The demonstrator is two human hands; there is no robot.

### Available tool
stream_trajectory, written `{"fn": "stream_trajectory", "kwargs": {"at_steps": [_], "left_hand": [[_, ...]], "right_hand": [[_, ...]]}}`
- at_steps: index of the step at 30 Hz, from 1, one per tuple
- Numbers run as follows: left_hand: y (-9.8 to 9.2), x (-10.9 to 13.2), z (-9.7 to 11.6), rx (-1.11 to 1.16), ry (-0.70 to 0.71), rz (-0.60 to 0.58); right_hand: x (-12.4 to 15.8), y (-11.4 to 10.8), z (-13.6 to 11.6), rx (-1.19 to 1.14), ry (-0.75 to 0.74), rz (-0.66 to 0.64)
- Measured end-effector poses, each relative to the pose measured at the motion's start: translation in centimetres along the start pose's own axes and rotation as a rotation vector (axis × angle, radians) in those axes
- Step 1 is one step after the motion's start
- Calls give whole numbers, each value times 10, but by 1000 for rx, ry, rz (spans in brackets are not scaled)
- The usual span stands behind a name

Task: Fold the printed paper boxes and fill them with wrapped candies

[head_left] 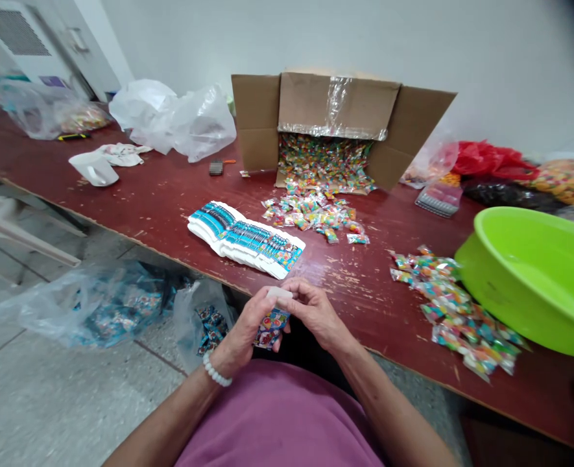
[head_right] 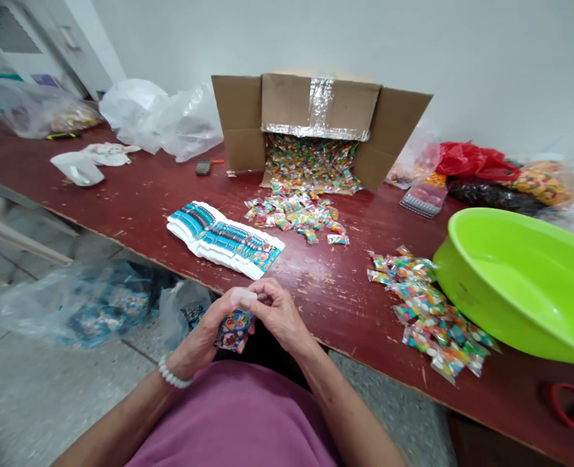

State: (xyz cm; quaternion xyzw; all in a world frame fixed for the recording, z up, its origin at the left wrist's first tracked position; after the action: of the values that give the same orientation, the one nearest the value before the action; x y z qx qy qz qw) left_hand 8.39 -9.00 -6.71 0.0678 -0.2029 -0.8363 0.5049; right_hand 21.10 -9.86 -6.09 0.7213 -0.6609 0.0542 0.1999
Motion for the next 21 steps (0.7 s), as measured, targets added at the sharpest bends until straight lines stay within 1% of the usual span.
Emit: {"fn": "stream_trajectory", "kwargs": {"at_steps": [2,3,5,6,7,9,11,13,18,21], "left_hand": [[-1,0,-3,75,-78,10],[0,0,-5,131,-137,6],[1,0,-8,237,-232,-10],[1,-1,-8,272,-254,-13],[2,-2,-8,290,-255,-8],[2,-4,-7,285,-229,14],[1,-5,-6,244,-185,39],[2,-5,-5,195,-143,44],[-2,-4,-9,128,-158,-4],[-8,-4,-12,87,-151,2]], "right_hand": [[4,-1,-4,94,-109,102],[7,-1,-8,174,-168,128],[13,0,-15,336,-282,125],[15,0,-17,395,-321,112],[16,0,-18,420,-325,101],[12,-1,-15,336,-224,71],[6,0,-7,163,-75,26],[1,3,-4,24,3,-15],[-6,8,-6,-71,30,-48],[-6,8,-6,-83,39,-23]]}}
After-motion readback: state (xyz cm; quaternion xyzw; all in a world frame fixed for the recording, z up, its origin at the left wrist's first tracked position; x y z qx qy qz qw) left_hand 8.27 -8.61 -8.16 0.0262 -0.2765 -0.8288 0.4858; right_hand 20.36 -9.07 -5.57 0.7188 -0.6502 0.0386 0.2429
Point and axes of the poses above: each hand's wrist, its own x-axis away from the middle knuckle, its own y-axis out of the palm, z = x × y, the point moved 5 cm from there along -x, towards the middle knuckle, and after that the axes turned 15 degrees about y, right-handed, at the moved point
